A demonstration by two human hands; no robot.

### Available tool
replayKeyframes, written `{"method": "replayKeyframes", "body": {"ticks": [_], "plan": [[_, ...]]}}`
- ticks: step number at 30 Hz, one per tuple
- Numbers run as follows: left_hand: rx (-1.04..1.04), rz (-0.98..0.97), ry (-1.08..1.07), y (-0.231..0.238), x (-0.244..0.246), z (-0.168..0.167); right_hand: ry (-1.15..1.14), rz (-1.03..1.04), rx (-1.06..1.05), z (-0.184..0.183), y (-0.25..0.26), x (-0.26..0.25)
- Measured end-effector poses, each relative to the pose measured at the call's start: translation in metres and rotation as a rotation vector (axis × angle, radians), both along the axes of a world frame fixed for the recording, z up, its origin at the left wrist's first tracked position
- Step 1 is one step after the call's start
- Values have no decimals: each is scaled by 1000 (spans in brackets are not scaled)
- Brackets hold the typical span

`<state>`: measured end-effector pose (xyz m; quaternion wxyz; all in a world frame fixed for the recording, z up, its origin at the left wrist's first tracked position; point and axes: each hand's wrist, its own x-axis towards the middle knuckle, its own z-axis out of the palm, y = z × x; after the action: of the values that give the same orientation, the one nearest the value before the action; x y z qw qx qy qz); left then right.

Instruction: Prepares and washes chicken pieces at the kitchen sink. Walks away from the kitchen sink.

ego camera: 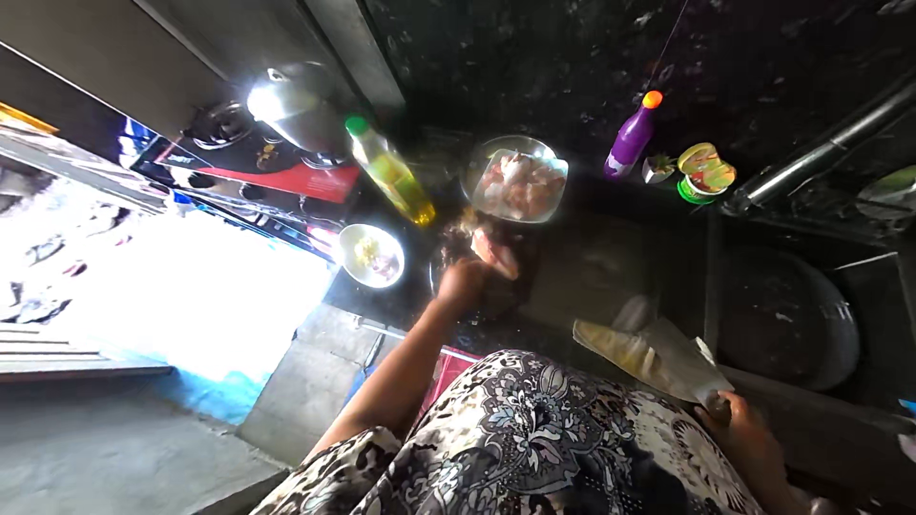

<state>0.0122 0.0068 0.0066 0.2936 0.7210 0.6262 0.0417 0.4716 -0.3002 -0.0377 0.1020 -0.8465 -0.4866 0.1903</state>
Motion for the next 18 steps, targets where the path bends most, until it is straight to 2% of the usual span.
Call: {"method": "replayKeyframes", "body": {"ticks": [5, 7, 9, 12, 15, 18], "plan": [[69, 117, 18, 1, -6, -4, 81, 20, -9, -8, 2, 24], [125, 63, 61, 3, -2, -12, 96, 51, -17, -13, 4, 32], [83, 1, 128, 6, 7, -12, 96, 83, -30, -18, 6, 39], [63, 15, 171, 14, 16, -16, 110, 109, -52, -18, 9, 43], [26, 153, 82, 14, 13, -14, 181, 143, -42, -17, 9, 49], [-103, 469, -177, 11, -1, -9, 271, 138, -2, -18, 6, 56]]}}
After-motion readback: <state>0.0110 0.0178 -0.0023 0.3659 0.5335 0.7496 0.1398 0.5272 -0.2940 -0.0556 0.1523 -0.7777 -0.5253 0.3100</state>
